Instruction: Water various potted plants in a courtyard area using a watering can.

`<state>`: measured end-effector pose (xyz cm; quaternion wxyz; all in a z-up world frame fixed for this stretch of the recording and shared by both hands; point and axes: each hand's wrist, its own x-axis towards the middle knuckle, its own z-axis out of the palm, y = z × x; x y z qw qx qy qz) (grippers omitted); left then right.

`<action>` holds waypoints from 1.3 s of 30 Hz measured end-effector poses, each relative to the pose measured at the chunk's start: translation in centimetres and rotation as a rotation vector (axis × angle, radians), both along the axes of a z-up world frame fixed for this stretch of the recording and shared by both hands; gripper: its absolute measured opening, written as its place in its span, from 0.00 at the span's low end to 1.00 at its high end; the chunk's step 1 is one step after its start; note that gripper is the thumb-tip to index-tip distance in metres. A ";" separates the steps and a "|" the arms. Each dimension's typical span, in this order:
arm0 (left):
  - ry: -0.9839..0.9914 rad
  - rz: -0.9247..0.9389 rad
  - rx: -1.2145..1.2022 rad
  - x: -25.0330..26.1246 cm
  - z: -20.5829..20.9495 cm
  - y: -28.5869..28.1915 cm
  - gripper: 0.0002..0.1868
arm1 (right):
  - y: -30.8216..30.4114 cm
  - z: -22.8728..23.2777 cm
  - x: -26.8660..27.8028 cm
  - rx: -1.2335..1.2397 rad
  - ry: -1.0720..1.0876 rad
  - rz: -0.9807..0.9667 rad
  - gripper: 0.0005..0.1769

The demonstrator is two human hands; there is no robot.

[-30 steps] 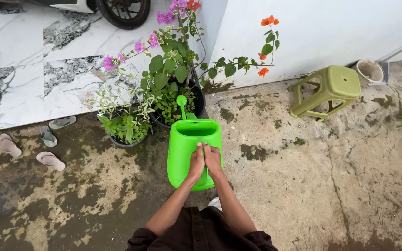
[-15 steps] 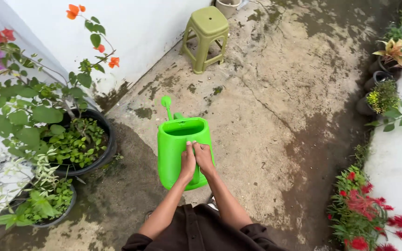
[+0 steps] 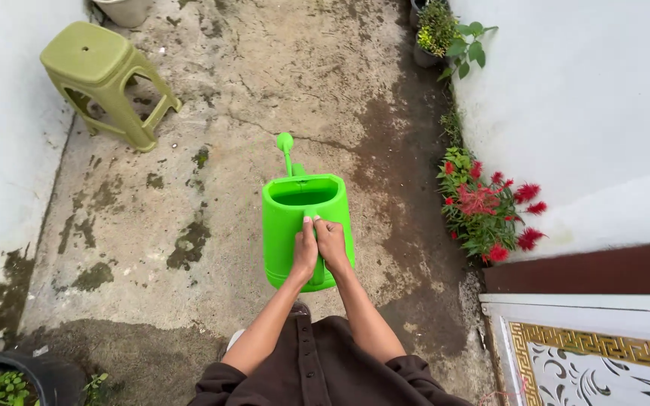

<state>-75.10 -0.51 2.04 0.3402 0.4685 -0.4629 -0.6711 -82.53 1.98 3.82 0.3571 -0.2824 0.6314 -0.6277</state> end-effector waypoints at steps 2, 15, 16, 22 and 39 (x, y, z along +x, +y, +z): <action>0.011 -0.090 -0.010 -3.4 -0.4 0.1 0.35 | 0.9 0.5 -2.9 -0.001 -0.009 -0.100 0.26; 0.073 -0.762 -0.060 -22.1 1.4 1.4 0.32 | 5.8 1.2 -18.3 0.044 0.047 -0.751 0.27; 0.077 -0.810 -0.064 -23.6 0.9 0.9 0.32 | 5.5 1.4 -19.3 0.039 0.048 -0.799 0.27; 0.127 -1.089 0.006 -31.8 1.5 -3.5 0.31 | 1.3 4.2 -24.8 0.041 0.013 -1.062 0.24; 0.048 -1.350 0.054 -49.4 -0.9 -1.0 0.33 | 4.5 -3.7 -41.5 0.011 -0.139 -1.333 0.23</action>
